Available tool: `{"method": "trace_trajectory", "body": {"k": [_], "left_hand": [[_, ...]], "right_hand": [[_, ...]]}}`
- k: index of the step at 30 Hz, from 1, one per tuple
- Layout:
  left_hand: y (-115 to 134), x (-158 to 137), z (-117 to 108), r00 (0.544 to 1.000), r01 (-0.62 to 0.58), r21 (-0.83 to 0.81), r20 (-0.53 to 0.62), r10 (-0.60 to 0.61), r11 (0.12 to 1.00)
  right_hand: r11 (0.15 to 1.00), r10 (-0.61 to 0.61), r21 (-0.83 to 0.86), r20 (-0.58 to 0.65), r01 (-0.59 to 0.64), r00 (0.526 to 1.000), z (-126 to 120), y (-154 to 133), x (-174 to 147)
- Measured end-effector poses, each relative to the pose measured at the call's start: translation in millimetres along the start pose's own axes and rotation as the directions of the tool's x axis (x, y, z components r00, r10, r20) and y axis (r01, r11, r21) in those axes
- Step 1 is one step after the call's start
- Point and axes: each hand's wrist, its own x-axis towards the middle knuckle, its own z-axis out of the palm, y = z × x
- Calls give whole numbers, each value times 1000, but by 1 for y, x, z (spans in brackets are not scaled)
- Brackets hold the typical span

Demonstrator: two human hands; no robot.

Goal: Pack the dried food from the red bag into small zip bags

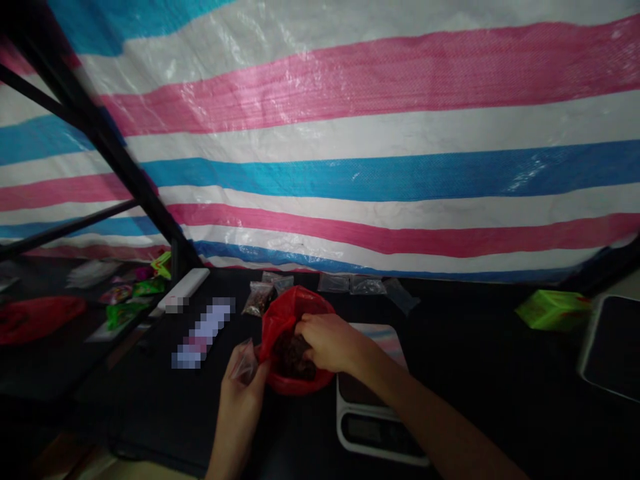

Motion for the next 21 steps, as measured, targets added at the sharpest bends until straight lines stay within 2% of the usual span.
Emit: {"method": "trace_trajectory", "body": {"k": [6,10,14,16,19,21], "left_hand": [[-12,-1,-6,998,-1,-32,-61,-1,999],[-15,5,-6,999,35,-107,-26,-38,994],[-14,7,-7,992,123,-123,2,-124,985],[-12,7,-8,991,131,-111,4,-131,985],[-9,5,-8,991,130,-137,45,-125,982],[-9,4,-6,984,177,-206,57,-169,962]], "right_hand": [[1000,-25,-8,-90,24,996,11,-9,6],[999,-27,35,-127,31,992,13,-9,7],[998,-41,-58,-113,35,993,15,-8,4],[995,-44,-96,-113,33,993,15,-9,2],[997,-43,-74,-105,35,994,17,-12,2],[999,-30,-36,-100,27,995,17,-13,3]]}}
